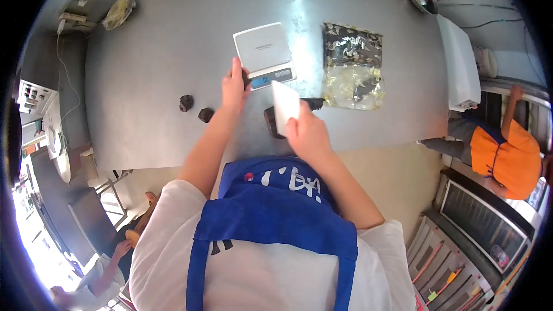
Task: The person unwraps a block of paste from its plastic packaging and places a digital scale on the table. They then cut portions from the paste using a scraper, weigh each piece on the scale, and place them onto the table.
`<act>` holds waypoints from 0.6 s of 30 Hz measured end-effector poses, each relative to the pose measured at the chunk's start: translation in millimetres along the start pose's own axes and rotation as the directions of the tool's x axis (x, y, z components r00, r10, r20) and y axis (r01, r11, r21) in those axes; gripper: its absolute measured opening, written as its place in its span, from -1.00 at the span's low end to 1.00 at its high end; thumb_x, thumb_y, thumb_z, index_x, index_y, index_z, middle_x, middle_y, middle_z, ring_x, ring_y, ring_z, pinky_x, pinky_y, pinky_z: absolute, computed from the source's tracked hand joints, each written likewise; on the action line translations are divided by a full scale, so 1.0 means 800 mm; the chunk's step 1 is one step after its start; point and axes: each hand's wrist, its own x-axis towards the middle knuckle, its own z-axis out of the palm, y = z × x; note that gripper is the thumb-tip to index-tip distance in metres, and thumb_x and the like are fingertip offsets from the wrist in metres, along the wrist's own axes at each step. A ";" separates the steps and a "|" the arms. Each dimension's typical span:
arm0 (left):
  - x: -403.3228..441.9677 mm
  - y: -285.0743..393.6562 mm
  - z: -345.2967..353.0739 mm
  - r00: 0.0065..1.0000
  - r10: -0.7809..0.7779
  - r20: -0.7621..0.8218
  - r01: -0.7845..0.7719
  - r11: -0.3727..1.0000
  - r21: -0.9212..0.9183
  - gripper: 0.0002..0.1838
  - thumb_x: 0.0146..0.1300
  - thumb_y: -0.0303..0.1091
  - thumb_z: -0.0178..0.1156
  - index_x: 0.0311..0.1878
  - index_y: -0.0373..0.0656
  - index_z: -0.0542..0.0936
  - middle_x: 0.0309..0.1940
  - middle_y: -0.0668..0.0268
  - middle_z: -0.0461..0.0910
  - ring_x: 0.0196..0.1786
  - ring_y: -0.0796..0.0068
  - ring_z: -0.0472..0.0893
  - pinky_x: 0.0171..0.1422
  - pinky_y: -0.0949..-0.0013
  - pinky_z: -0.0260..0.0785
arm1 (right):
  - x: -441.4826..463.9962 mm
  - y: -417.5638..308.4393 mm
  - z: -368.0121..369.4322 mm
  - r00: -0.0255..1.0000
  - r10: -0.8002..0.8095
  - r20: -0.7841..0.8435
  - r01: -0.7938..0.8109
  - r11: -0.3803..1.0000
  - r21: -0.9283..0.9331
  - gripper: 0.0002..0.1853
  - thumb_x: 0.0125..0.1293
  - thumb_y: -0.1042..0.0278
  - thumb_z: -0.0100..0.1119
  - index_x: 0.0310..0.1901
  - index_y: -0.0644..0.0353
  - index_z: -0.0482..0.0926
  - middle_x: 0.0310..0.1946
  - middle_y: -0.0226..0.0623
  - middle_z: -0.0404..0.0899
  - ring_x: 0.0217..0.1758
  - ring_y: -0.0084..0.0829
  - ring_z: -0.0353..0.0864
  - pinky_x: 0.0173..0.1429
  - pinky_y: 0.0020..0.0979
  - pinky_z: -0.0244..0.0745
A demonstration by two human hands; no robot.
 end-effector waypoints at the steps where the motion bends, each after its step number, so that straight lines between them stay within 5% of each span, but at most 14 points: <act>1: 0.007 0.010 0.009 1.000 -0.003 0.005 0.003 1.000 0.001 -0.36 0.40 0.32 0.19 0.04 -0.16 0.62 -0.26 0.40 0.60 -0.42 0.42 0.56 -0.37 0.32 0.40 | 0.000 0.016 -0.009 1.000 0.019 0.003 -0.019 1.000 -0.023 -0.56 0.38 0.32 0.02 0.19 0.43 0.40 -0.24 0.28 0.66 -0.21 0.29 0.67 -0.07 0.15 0.57; 2: 0.015 0.020 0.018 0.929 0.370 -0.021 -0.326 0.843 0.429 -0.41 0.33 0.25 0.30 0.08 -0.12 0.63 -0.19 0.37 0.62 -0.29 0.35 0.61 -0.25 0.26 0.44 | -0.001 0.028 -0.015 0.999 0.038 0.000 -0.038 0.998 -0.044 -0.56 0.38 0.32 0.02 0.19 0.43 0.39 -0.25 0.27 0.67 -0.20 0.28 0.67 -0.06 0.14 0.58; 3: 0.019 0.031 0.026 0.731 0.672 0.120 -0.508 0.418 0.753 -0.43 0.26 0.18 0.40 0.12 -0.08 0.64 -0.11 0.35 0.64 -0.17 0.29 0.66 -0.14 0.19 0.48 | -0.004 0.034 -0.018 0.999 0.044 -0.010 -0.044 0.998 -0.043 -0.56 0.38 0.32 0.02 0.19 0.43 0.39 -0.25 0.27 0.67 -0.20 0.28 0.67 -0.06 0.14 0.58; 4: 0.020 0.039 0.032 0.729 0.672 0.131 -0.517 0.415 0.749 -0.43 0.26 0.18 0.40 0.12 -0.08 0.64 -0.11 0.35 0.64 -0.17 0.29 0.66 -0.14 0.19 0.48 | -0.009 0.039 -0.020 0.999 0.052 0.013 -0.050 0.994 -0.101 -0.57 0.38 0.32 0.02 0.19 0.41 0.41 -0.23 0.24 0.68 -0.19 0.25 0.68 -0.05 0.12 0.58; 6: 0.013 0.049 0.038 0.521 0.701 0.486 -0.519 -0.192 0.833 -0.41 0.14 0.02 0.50 0.21 0.02 0.63 0.11 0.35 0.61 0.16 0.13 0.61 0.20 -0.08 0.42 | -0.020 0.046 -0.020 0.996 0.077 0.037 -0.070 0.985 -0.159 -0.58 0.38 0.33 0.01 0.19 0.39 0.42 -0.22 0.22 0.68 -0.18 0.23 0.69 -0.05 0.10 0.59; 7: 0.003 0.049 0.041 0.563 0.635 0.530 -0.410 -0.342 0.846 -0.40 0.13 -0.03 0.49 0.25 0.05 0.62 0.28 0.36 0.53 0.37 0.09 0.47 0.39 -0.31 0.23 | -0.022 0.049 -0.015 0.995 0.054 0.089 -0.036 0.981 -0.192 -0.60 0.37 0.34 0.03 0.18 0.35 0.44 -0.20 0.17 0.69 -0.19 0.19 0.70 -0.07 0.07 0.60; 8: -0.009 0.048 0.043 0.571 0.626 0.532 -0.408 -0.346 0.845 -0.40 0.13 -0.03 0.49 0.25 0.05 0.62 0.28 0.36 0.53 0.37 0.09 0.47 0.39 -0.31 0.23 | -0.026 0.050 -0.008 0.989 0.030 0.146 0.003 0.976 -0.218 -0.61 0.36 0.35 0.05 0.17 0.31 0.46 -0.18 0.12 0.70 -0.21 0.16 0.71 -0.09 0.05 0.61; 10: -0.029 0.047 0.043 0.319 0.793 0.519 -0.543 -0.296 0.786 -0.43 0.21 -0.11 0.45 0.30 0.05 0.61 0.28 0.28 0.57 0.39 0.13 0.51 0.40 -0.19 0.32 | -0.029 0.054 0.007 0.984 -0.069 0.166 0.104 0.971 -0.213 -0.63 0.34 0.36 0.08 0.15 0.27 0.48 -0.18 0.05 0.70 -0.24 0.11 0.72 -0.12 0.01 0.63; 11: -0.032 0.033 0.031 0.324 0.792 0.518 -0.536 -0.297 0.790 -0.43 0.21 -0.11 0.45 0.30 0.05 0.61 0.28 0.28 0.57 0.39 0.13 0.51 0.40 -0.19 0.32 | -0.030 0.056 0.011 0.969 -0.167 0.181 0.205 0.954 -0.219 -0.65 0.32 0.37 0.12 0.12 0.23 0.49 -0.19 -0.02 0.71 -0.27 0.06 0.73 -0.16 -0.02 0.64; 13: -0.037 -0.020 -0.003 0.550 0.663 0.508 -0.695 0.026 0.718 -0.53 0.30 -0.24 0.37 0.29 0.00 0.63 0.16 0.22 0.67 0.28 0.12 0.61 0.36 0.02 0.42 | -0.031 0.060 0.013 0.945 -0.242 0.220 0.294 0.923 -0.247 -0.65 0.28 0.38 0.17 0.09 0.21 0.51 -0.23 -0.09 0.69 -0.30 0.00 0.73 -0.20 -0.06 0.64; 15: -0.071 -0.065 -0.031 0.848 0.389 0.360 -0.504 0.386 0.773 -0.60 0.39 -0.28 0.26 0.27 -0.09 0.64 0.09 0.18 0.73 0.18 0.22 0.69 0.26 0.23 0.50 | -0.025 0.062 0.014 0.911 -0.319 0.261 0.387 0.881 -0.273 -0.66 0.24 0.38 0.21 0.06 0.18 0.52 -0.28 -0.15 0.68 -0.33 -0.06 0.73 -0.24 -0.09 0.64; 17: -0.096 -0.098 -0.056 0.947 0.008 0.322 -0.274 0.549 0.790 -0.56 0.47 -0.24 0.18 0.33 -0.20 0.57 0.20 0.18 0.68 0.19 0.33 0.68 0.24 0.26 0.52 | -0.022 0.062 0.014 0.850 -0.412 0.328 0.513 0.790 -0.336 -0.70 0.20 0.38 0.26 -0.02 0.16 0.54 -0.33 -0.21 0.65 -0.36 -0.14 0.73 -0.29 -0.13 0.64; 18: -0.111 -0.115 -0.061 0.948 0.006 0.317 -0.267 0.556 0.787 -0.56 0.47 -0.24 0.18 0.33 -0.20 0.57 0.20 0.18 0.68 0.19 0.33 0.68 0.24 0.26 0.52 | -0.019 0.060 0.013 0.846 -0.411 0.338 0.517 0.788 -0.335 -0.70 0.20 0.38 0.26 -0.02 0.16 0.54 -0.33 -0.21 0.65 -0.36 -0.14 0.73 -0.29 -0.13 0.64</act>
